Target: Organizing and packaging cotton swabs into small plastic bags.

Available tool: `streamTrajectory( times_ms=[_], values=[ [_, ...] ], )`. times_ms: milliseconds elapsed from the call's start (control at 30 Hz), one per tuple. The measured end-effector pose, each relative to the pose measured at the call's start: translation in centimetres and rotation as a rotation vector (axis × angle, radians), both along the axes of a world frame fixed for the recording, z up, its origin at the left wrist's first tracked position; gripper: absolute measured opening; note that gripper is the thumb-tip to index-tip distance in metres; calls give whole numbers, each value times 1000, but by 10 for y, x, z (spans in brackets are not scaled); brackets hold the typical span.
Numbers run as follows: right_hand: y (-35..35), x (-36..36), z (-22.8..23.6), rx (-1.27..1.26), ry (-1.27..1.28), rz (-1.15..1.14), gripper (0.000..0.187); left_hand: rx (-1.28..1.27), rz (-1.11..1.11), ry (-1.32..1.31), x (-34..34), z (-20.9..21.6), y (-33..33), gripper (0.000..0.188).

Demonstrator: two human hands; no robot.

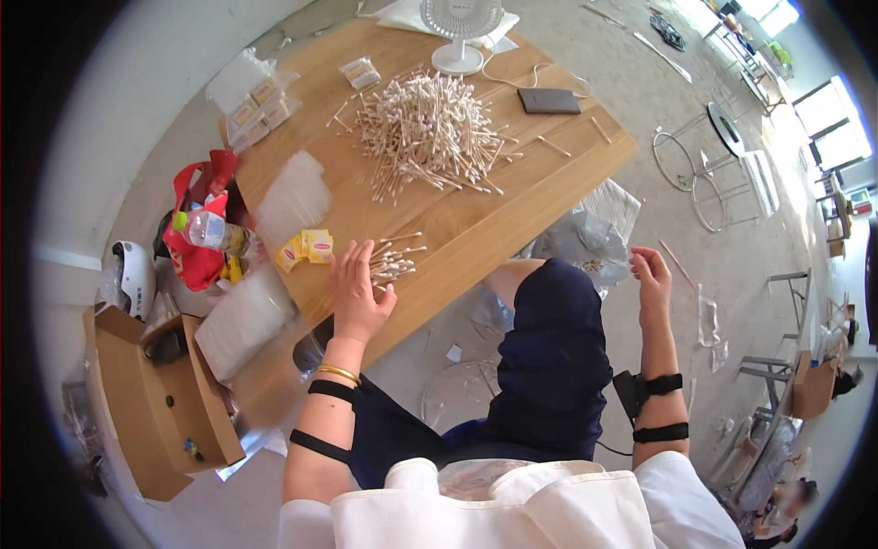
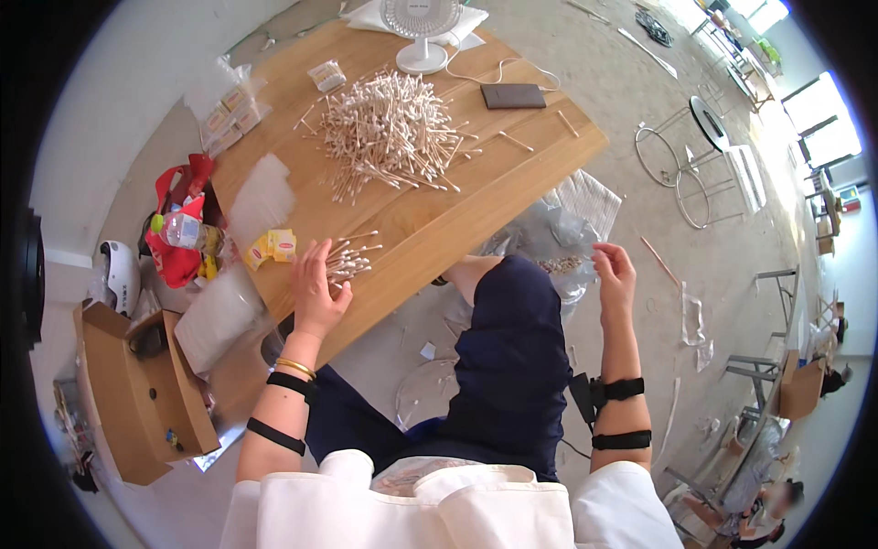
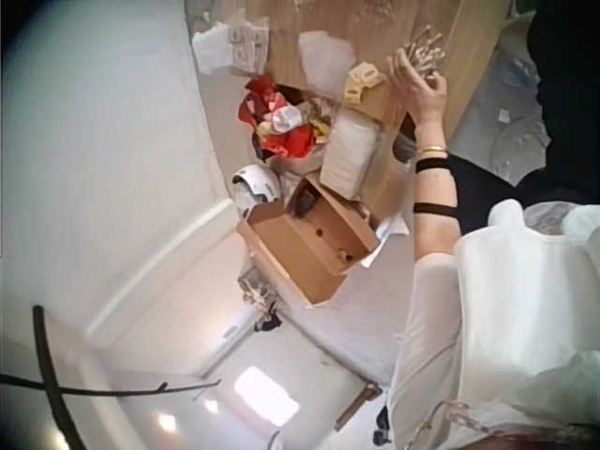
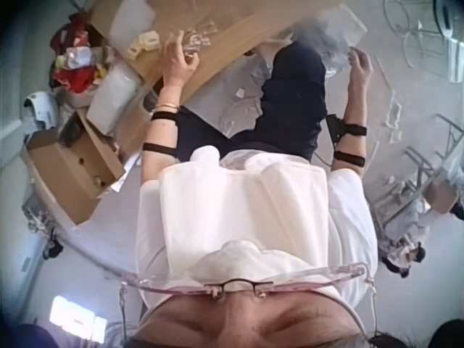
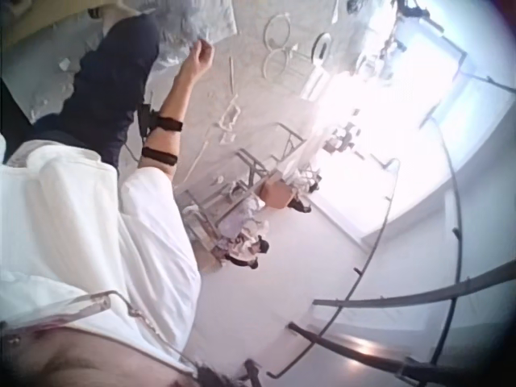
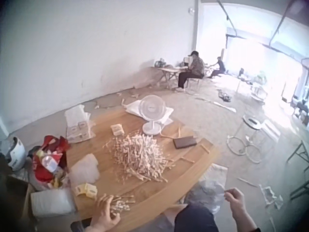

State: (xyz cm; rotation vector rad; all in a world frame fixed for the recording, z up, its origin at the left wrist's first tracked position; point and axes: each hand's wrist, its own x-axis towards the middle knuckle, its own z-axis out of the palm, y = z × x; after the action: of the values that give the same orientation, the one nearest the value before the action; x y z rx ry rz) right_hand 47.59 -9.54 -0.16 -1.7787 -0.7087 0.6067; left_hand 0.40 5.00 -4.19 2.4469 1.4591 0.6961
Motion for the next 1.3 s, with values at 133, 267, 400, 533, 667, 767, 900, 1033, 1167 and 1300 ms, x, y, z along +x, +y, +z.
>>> streamTrajectory(
  times_ms=[133,267,400,533,667,767,900,1033,1167,1300],
  values=[
    [55,-78,32,77,41,298,16,-64,15,-59,-5,-9,1,77],
    [105,-168,31,57,-146,674,22,-69,26,-148,-1,-12,-7,76],
    [142,-228,-13,54,-447,849,34,-90,9,-131,-8,-6,-9,74],
    [155,-254,-34,82,-604,791,34,-63,38,-152,-2,-9,-9,67],
    [161,-257,-39,84,-595,799,17,12,73,-124,-5,-8,-7,50],
    [161,-250,-45,90,-590,757,11,14,96,-114,-5,-11,-8,45],
    [166,-240,-45,85,-582,677,8,51,103,-113,-5,-13,-8,45],
    [179,-260,-45,88,-633,644,6,11,101,-139,-6,-16,-10,52],
    [185,-295,-51,215,-620,839,7,8,143,-160,-1,-6,-11,66],
    [178,-301,-49,206,-414,637,11,18,181,-58,-2,-6,-10,72]
  ],
)
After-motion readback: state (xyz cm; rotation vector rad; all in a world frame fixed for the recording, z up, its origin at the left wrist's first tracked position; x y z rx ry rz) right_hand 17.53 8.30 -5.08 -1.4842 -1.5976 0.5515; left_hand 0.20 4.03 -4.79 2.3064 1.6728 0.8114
